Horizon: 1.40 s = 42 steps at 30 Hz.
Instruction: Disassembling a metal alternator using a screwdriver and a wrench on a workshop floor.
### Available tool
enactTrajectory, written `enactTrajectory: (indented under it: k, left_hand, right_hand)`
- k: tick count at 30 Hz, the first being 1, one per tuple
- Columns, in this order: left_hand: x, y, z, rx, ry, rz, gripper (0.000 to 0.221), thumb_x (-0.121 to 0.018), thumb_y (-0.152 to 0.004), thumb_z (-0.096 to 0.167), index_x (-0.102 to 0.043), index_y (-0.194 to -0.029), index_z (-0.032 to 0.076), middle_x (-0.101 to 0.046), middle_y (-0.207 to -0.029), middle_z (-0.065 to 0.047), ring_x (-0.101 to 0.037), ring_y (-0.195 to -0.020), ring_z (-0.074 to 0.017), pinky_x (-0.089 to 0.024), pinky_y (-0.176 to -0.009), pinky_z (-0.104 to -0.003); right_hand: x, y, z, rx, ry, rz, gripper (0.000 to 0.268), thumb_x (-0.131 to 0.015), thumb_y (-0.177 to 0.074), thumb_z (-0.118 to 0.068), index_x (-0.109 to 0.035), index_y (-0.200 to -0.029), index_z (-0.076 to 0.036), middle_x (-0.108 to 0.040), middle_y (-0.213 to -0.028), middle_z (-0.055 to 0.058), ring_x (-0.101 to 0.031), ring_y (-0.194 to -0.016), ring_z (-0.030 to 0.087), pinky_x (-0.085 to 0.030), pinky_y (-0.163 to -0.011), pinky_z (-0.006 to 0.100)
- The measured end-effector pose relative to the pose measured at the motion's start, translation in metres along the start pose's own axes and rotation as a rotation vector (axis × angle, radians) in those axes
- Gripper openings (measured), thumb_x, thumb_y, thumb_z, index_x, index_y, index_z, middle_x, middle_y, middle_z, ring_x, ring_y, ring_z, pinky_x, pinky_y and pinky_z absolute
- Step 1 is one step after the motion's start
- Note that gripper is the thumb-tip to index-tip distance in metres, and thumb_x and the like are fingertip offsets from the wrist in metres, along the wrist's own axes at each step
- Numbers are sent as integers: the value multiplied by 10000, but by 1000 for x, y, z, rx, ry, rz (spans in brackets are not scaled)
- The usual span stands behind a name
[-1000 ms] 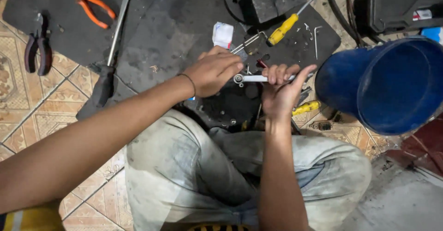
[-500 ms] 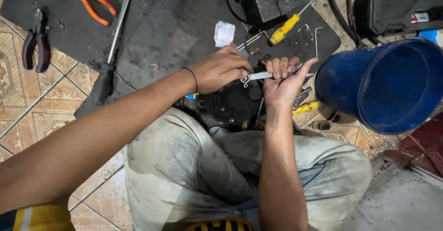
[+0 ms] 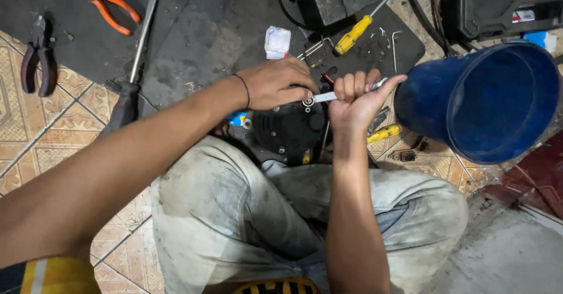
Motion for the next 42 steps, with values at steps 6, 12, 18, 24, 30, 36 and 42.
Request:
enactTrajectory:
  k: [6,12,18,24,30,36,42]
  left_hand:
    - [-1,-4,13,-40,31,-55,287,-562,-1059,265,-735,-1151,55,-735,-1095,-218,-592,-1221,-452,-454,-1082,-534]
    - [-9,0,41,198,-32,3,310,-541,-1033,299,-742,-1152,95,-736,-1148,-174,-542,-1329,-430,-411,-1131,-538]
    - [-12,-2,29,120,-140,44,306,-530,-1034,336,-757,-1134,158,-753,-1144,-110,-570,-1304,-411,-451,-1097,-524]
    - [-22,-14,20,9,-199,-25,300,-490,-1055,344,-731,-1024,167,-753,-1037,-82,-625,-1180,-397,-504,-1012,-504]
    - [-26,-7,22,7,-96,-112,369,-451,-1046,387,-725,-913,179,-743,-868,-107,-710,-929,-375,-577,-841,-494]
    - [-16,8,38,75,-78,134,287,-475,-1084,228,-718,-1048,79,-720,-966,-186,-685,-969,-446,-550,-858,-541]
    - [-4,2,49,23,-39,113,288,-460,-1093,238,-698,-1093,75,-727,-1108,-194,-649,-1087,-463,-506,-970,-570]
  right_hand:
    - [26,-1,4,22,-30,87,578,-463,-937,-678,-320,-657,-193,-119,-583,-87,-104,-446,94,-160,-427,256]
    - [18,12,-3,43,-28,89,575,-420,-949,-679,-321,-664,-190,-112,-589,-95,-107,-447,81,-148,-421,242]
    - [35,-7,5,-9,-63,81,589,-444,-929,-707,-320,-659,-199,-101,-596,-99,-96,-441,88,-135,-406,244]
    - [44,-2,2,-43,6,64,596,-439,-920,-735,-320,-658,-212,-97,-591,-104,-96,-426,87,-132,-394,238]
    - [20,40,-5,34,-84,192,598,-373,-941,-731,-310,-644,-216,-133,-542,-86,-153,-403,86,-161,-397,240]
    - [7,36,5,101,-186,194,646,-342,-948,-730,-287,-596,-191,-118,-506,-72,-143,-387,103,-181,-398,260]
    - [9,23,9,167,-175,172,633,-357,-957,-702,-302,-589,-190,-116,-503,-69,-131,-369,113,-188,-381,273]
Point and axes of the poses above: each hand's wrist, its own y-axis away from the middle knuckle, its own x-axis out of the back of the hand, z = x × y, the point moved 1 cm from there along -y, towards the middle knuckle
